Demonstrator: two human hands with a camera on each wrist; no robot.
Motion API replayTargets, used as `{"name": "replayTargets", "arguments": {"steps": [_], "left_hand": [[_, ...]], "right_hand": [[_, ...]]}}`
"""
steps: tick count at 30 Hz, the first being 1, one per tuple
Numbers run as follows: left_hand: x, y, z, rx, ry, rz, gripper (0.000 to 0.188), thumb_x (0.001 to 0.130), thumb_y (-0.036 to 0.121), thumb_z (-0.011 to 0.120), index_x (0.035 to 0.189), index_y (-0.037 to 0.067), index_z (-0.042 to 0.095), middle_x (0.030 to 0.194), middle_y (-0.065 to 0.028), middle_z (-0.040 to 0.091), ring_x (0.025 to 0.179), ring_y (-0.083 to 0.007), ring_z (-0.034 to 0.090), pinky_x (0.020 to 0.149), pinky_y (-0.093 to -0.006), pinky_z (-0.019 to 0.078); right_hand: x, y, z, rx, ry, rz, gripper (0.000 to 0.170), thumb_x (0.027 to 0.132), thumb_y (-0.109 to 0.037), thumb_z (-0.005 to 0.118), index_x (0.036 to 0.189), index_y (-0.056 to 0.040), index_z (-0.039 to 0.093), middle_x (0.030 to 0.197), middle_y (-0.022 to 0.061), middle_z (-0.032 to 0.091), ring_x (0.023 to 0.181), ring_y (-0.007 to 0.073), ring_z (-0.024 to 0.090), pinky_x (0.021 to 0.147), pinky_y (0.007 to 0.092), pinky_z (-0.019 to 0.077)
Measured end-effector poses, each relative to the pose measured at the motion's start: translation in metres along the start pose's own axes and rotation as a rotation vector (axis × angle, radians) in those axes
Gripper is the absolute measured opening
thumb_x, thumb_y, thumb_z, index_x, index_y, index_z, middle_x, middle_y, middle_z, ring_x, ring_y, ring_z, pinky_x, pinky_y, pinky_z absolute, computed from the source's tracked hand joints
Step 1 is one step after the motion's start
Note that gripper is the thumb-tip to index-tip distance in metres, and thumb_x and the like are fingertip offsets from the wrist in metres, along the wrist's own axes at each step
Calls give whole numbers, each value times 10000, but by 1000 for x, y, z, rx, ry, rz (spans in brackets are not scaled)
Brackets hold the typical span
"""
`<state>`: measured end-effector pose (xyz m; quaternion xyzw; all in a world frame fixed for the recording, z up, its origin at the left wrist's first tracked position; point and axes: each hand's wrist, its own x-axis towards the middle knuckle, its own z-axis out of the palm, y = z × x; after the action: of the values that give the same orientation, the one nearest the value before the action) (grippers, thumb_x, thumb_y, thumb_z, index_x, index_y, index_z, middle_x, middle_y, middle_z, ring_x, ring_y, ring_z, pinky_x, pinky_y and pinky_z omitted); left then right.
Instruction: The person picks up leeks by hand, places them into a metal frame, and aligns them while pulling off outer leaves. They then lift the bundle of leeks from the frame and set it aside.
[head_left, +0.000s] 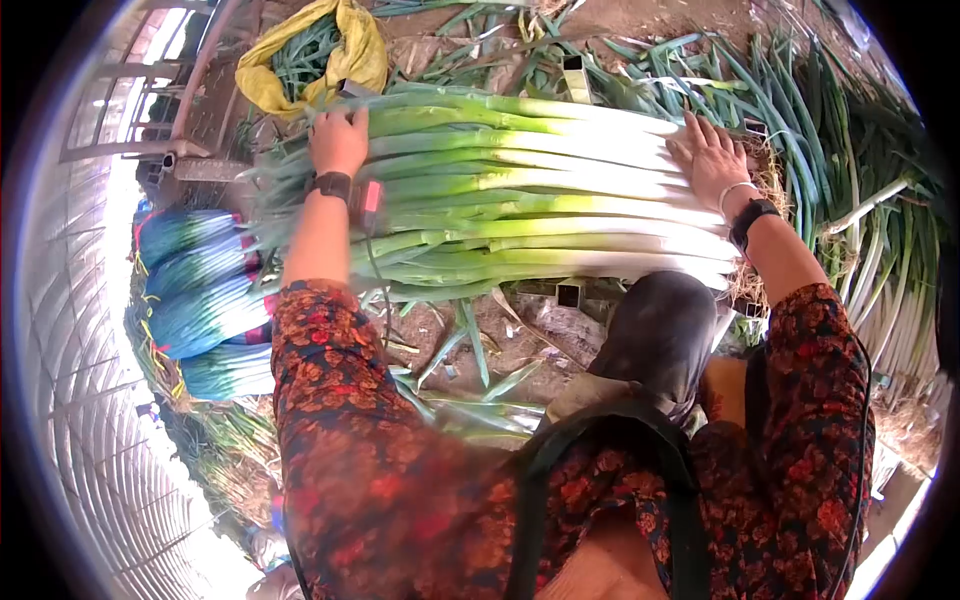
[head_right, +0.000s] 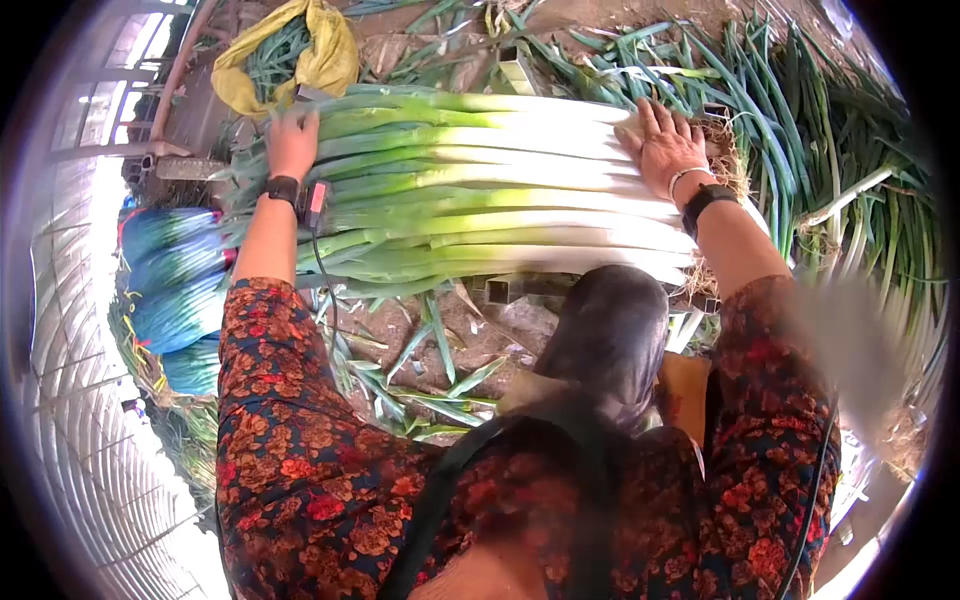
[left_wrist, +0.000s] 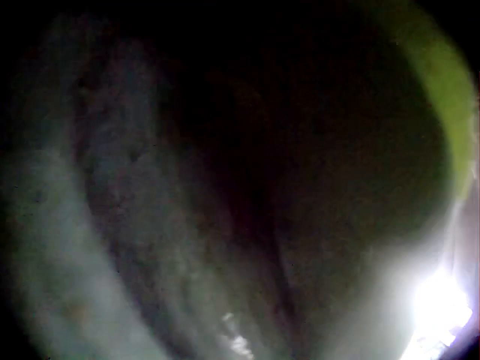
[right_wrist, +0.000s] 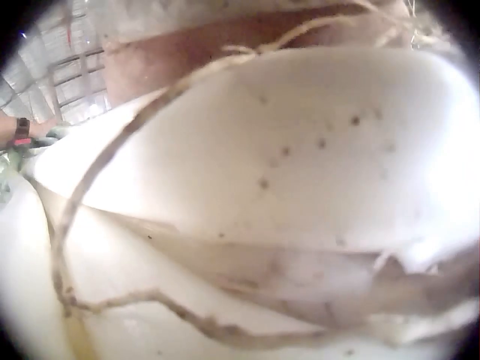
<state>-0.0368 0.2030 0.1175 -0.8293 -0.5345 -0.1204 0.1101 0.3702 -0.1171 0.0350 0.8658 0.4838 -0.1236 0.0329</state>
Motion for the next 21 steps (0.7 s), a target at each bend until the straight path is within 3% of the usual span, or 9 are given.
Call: {"name": "replayTargets", "arguments": {"steps": [4, 6, 10, 12, 13, 16, 18, 20, 21], "left_hand": [[30, 18, -31, -27, 243, 406, 341, 868, 339, 591, 1040, 50, 654, 1062, -192, 640, 1050, -383, 573, 904, -479, 454], [21, 68, -58, -24, 101, 472, 352, 889, 279, 588, 1122, 21, 639, 1104, -194, 636, 1039, -374, 586, 892, -458, 470], [-25, 178, -36, -307, -448, 665, 414, 927, 291, 545, 1253, 38, 581, 1259, -191, 588, 1126, -351, 579, 930, -405, 476], [-78, 201, -16, -140, -253, 830, 453, 944, 328, 498, 1315, 69, 534, 1340, -187, 536, 1206, -331, 535, 978, -435, 452], [-83, 194, -11, -63, -194, 833, 499, 967, 389, 424, 1377, 110, 478, 1429, -172, 455, 1317, -314, 438, 1068, -473, 369], [-40, 127, -21, -141, -416, 595, 528, 963, 486, 388, 1387, 181, 467, 1480, -113, 408, 1376, -294, 362, 1105, -524, 295], [-27, 97, -7, 144, -195, 609, 465, 975, 432, 381, 1341, 178, 512, 1425, -92, 475, 1321, -304, 432, 1071, -549, 332], [-14, 51, -2, -16, -264, 345, 407, 975, 382, 394, 1272, 152, 550, 1367, -87, 521, 1271, -316, 471, 1016, -559, 381], [-14, 59, -14, 64, -341, 293, 400, 976, 382, 394, 1258, 149, 555, 1345, -94, 531, 1250, -327, 483, 1008, -560, 384]], "right_hand": [[1, 0, 2, 3, 0, 5, 698, 962, -600, 304, 1526, -202, 201, 1580, 50, 218, 1441, 305, 214, 1175, 478, 151], [3, 3, 4, -10, 6, -2, 700, 960, -602, 306, 1526, -205, 201, 1580, 49, 216, 1442, 301, 212, 1176, 478, 149], [3, 1, 2, 11, -8, 5, 704, 958, -605, 312, 1526, -204, 206, 1583, 49, 211, 1446, 296, 205, 1178, 478, 146], [1, 0, -1, 21, -15, 10, 706, 956, -609, 313, 1525, -204, 211, 1584, 48, 207, 1447, 298, 204, 1178, 476, 144], [2, -1, -1, 19, -13, 9, 706, 956, -609, 313, 1525, -204, 212, 1584, 48, 208, 1446, 299, 205, 1178, 476, 145], [0, 1, 0, 17, -10, 4, 712, 953, -612, 316, 1524, -200, 214, 1581, 49, 217, 1444, 304, 209, 1173, 477, 153], [-1, 3, -2, 42, -2, 6, 715, 953, -613, 317, 1524, -196, 215, 1578, 51, 224, 1443, 306, 213, 1172, 477, 155], [0, 3, 0, 18, 3, -26, 726, 955, -619, 300, 1525, -179, 210, 1578, 67, 222, 1441, 312, 216, 1172, 471, 149], [1, 3, 0, 30, -7, -23, 728, 956, -619, 293, 1527, -177, 202, 1579, 74, 218, 1442, 316, 212, 1173, 470, 146]]}}
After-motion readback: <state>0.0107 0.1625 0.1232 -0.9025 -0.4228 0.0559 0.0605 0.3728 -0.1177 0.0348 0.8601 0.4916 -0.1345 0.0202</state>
